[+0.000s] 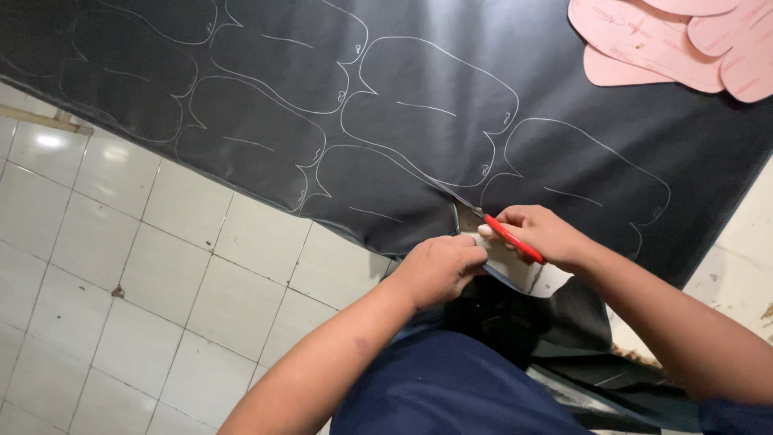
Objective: The person traces shoe insole templates onto a black sheet using a pencil, then cuts out the traced shapes with scissors. They roll the remaining sheet and place it aside, then repeat the tracing process with additional templates.
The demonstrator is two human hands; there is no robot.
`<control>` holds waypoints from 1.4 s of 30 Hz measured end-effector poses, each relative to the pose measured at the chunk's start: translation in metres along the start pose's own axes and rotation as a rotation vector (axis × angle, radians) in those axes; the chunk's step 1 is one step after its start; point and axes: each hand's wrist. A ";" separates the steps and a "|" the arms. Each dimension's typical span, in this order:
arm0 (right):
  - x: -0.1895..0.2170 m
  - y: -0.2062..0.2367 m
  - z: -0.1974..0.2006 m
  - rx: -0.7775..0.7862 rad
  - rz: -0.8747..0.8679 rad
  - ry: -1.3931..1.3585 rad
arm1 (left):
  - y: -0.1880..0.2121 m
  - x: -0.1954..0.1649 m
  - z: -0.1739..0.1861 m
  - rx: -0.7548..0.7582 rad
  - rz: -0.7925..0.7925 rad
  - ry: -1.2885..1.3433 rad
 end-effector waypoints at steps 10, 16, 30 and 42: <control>0.038 -0.014 -0.011 0.001 -0.007 0.024 | 0.021 -0.002 0.019 0.014 0.017 0.123; 0.056 -0.051 -0.027 -0.015 0.048 0.050 | 0.023 -0.008 0.020 0.042 0.001 0.118; 0.069 -0.042 -0.011 0.060 0.083 0.048 | 0.004 0.046 0.047 -0.120 0.213 -0.413; 0.083 -0.081 -0.035 0.056 0.111 0.035 | 0.017 0.055 0.063 -0.302 0.016 -0.378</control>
Point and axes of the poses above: each hand's wrist, its own y-axis away from the middle knuckle, its own z-axis out of the back of the hand, x = y × z, and after that the axes turned 4 degrees about z, right-handed
